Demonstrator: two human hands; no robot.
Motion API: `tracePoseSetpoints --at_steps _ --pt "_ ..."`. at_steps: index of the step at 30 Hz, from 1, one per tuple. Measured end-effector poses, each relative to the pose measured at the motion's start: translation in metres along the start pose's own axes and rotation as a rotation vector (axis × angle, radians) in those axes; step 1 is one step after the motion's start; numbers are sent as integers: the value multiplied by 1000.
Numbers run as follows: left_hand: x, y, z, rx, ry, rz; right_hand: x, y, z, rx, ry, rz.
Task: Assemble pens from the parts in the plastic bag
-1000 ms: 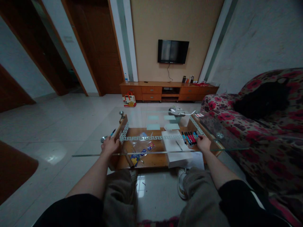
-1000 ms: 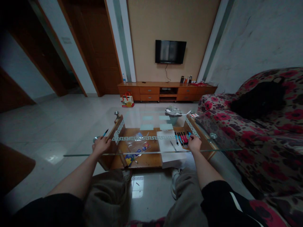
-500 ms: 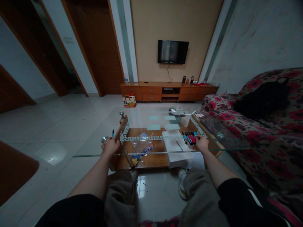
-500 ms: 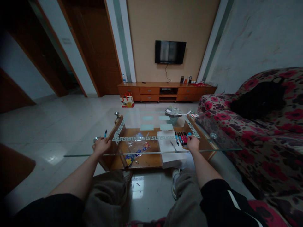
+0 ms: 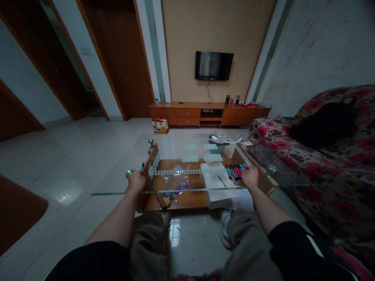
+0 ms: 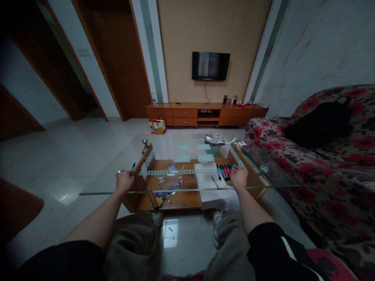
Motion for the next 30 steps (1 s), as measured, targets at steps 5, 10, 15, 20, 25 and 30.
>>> tracePoseSetpoints --at_steps 5,10,15,20,25,30 --pt "-6 -1 -27 15 102 -47 -11 3 35 -40 -86 -133" --pt "-9 8 -83 174 235 -26 5 21 91 -138 -286 -29" --pt "-5 30 -146 389 310 47 19 49 151 -184 -524 191" --pt "8 54 -197 559 354 155 37 74 187 -28 -645 390" --pt "6 72 -227 684 405 216 61 92 194 80 -658 525" --pt "-4 81 -236 764 430 241 68 102 191 144 -683 693"
Point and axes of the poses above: each hand's wrist, its own y-axis away from the middle knuckle, its own x-axis out of the palm, z = x × y, the point moved 6 cm from there along -y, towards the middle knuckle, and after that the axes turned 14 degrees about -z, right-handed, at the moved point
